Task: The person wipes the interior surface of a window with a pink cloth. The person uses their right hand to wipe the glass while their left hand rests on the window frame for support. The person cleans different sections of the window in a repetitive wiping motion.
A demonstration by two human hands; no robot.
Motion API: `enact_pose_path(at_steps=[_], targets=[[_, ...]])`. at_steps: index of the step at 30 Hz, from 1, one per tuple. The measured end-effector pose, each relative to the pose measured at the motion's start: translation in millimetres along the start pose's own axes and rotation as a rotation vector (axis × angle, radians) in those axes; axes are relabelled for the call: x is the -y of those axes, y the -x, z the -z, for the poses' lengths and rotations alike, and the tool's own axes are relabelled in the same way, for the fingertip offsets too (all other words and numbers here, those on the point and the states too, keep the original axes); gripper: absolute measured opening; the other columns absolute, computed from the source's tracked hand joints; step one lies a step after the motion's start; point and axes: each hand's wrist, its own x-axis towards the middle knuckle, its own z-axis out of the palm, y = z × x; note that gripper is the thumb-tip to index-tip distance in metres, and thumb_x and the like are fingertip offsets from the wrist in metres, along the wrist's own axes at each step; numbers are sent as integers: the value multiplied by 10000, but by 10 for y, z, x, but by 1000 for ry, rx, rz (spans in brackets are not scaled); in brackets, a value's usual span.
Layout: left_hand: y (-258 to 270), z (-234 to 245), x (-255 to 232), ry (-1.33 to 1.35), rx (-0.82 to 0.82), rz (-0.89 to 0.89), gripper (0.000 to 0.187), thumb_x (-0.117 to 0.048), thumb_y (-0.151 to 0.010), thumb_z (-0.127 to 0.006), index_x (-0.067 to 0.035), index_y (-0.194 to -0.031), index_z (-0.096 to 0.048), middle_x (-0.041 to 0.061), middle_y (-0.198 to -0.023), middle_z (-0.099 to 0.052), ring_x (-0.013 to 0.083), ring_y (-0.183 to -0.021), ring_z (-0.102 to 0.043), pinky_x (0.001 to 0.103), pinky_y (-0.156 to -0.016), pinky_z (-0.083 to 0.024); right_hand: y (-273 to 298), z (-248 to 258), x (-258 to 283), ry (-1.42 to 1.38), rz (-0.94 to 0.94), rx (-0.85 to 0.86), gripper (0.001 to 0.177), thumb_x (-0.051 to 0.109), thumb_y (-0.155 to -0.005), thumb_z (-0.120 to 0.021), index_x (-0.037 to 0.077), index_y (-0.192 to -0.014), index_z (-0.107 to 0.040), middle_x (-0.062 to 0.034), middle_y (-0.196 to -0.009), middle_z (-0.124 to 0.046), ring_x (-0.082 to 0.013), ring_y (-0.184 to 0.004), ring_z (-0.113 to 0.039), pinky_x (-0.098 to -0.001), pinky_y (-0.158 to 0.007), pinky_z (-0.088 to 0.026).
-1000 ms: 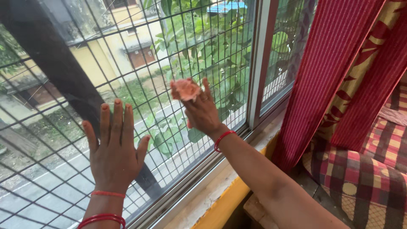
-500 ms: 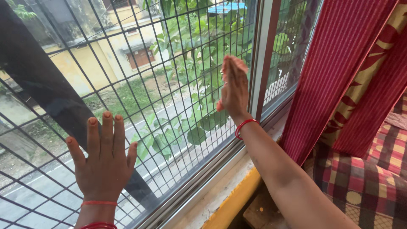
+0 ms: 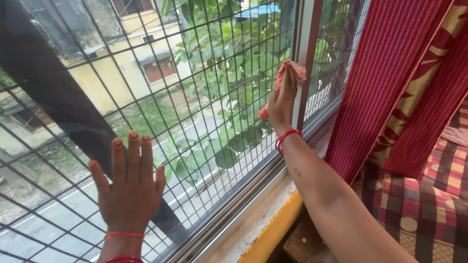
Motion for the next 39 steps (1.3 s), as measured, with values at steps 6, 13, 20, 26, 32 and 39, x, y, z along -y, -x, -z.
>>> enact_pose_path(at_steps=[6,13,20,26,32,39], targets=[[-41,112,-20,75,4,5,746,-511,-1062,-489,-166,-1703,-330,46,-1776,-209,260,-1626,-180,602,-1271,-113,336,-127,307,-49,-16,-35,661,-25,-986,-382,7,-1639,-285,-195,-1700,-304,-341,-1598,-269,-455,-1341,-236],[-82,338,45,304,11,-27,718,-460,-1012,-515,-148,-1639,-354,43,-1724,-255,252,-1592,-207,598,-1264,-141,911,-140,1018,-136,-83,20,659,-17,-998,-382,7,-1645,-266,-205,-1700,-278,-371,-1587,-255,-464,-1304,-241],[241,483,420,149,48,-121,682,-451,-998,-524,-195,-1611,-369,-22,-1699,-281,171,-1562,-220,540,-1245,-233,1402,-174,1796,-245,-68,48,672,-34,-988,-381,-6,-1645,-243,-220,-1693,-274,-391,-1563,-298,-462,-1286,-271],[635,515,845,95,56,-135,723,-470,-953,-575,-234,-1605,-372,-43,-1679,-295,169,-1530,-269,558,-1215,-279,1767,-201,2454,-277,-72,125,722,-49,-962,-385,-12,-1655,-186,-216,-1709,-263,-387,-1565,-268,-479,-1286,-192],[1072,572,1382,119,31,-74,698,-428,-955,-627,-317,-1605,-397,-34,-1692,-295,195,-1543,-274,627,-1206,-270,2063,-236,3101,-332,-46,198,762,-67,-931,-374,-18,-1659,-156,-227,-1702,-279,-377,-1540,-306,-486,-1278,-180],[1566,692,2097,76,21,108,641,-429,-1016,-620,-372,-1622,-417,0,-1742,-231,261,-1609,-167,731,-1226,-143,2380,-274,3965,-426,120,257,813,-110,-861,-396,-23,-1643,-192,-219,-1670,-327,-395,-1502,-373,-501,-1259,-231]])
